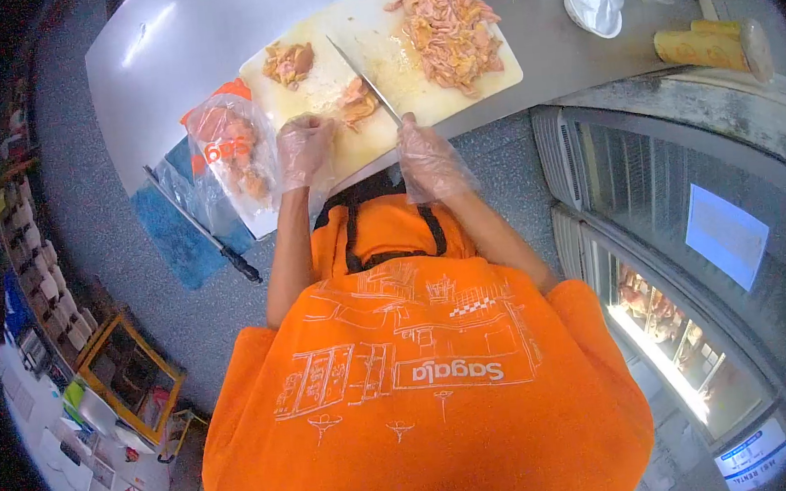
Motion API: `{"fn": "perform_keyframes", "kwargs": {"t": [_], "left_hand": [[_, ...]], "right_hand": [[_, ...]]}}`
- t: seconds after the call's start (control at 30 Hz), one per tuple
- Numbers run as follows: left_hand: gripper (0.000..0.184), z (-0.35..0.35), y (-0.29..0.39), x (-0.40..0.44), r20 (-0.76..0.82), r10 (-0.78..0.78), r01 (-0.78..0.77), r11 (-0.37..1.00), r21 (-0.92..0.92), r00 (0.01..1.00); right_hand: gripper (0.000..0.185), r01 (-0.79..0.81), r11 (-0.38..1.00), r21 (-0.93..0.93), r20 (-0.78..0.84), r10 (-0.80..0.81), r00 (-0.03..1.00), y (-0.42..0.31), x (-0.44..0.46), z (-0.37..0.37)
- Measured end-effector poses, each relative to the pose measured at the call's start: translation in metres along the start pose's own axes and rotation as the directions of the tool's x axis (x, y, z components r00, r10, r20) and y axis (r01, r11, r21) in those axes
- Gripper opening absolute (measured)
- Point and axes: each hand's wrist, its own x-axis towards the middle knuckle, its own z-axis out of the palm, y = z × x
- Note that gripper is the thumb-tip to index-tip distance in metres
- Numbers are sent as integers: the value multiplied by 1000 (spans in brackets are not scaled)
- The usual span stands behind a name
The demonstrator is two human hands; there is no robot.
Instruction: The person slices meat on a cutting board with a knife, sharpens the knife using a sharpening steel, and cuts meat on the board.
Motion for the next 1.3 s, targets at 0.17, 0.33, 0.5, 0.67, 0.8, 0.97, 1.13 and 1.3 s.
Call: {"fn": "perform_keyframes", "kwargs": {"t": [0.17,0.33,0.5,0.67,0.8,0.97,1.13,1.3], "left_hand": [[28,16,33,15,-282,604,-549,796,253,746],[29,21,36,28,5,404,-400,905,145,915],[33,-14,31,20,176,-24,15,999,52,984],[32,1,34,15,88,540,-532,764,366,837],[28,22,32,27,171,549,-572,746,342,818],[29,16,47,42,280,299,-339,935,106,912],[34,22,72,26,210,161,-197,967,162,964],[25,51,36,20,-104,664,-627,738,249,741]], "right_hand": [[29,1,999,-41,-55,-3,998,-3,1,2],[29,-51,998,-41,-87,47,995,0,5,1],[32,-28,999,36,-142,33,989,22,3,2],[32,-82,993,87,-220,99,971,47,-7,10],[35,-73,973,218,-225,123,967,49,-23,5],[39,-143,952,270,-164,192,968,54,-35,1],[37,-168,934,315,-202,238,950,37,-45,-13],[33,-121,969,216,-98,144,985,16,-39,-4]]}}
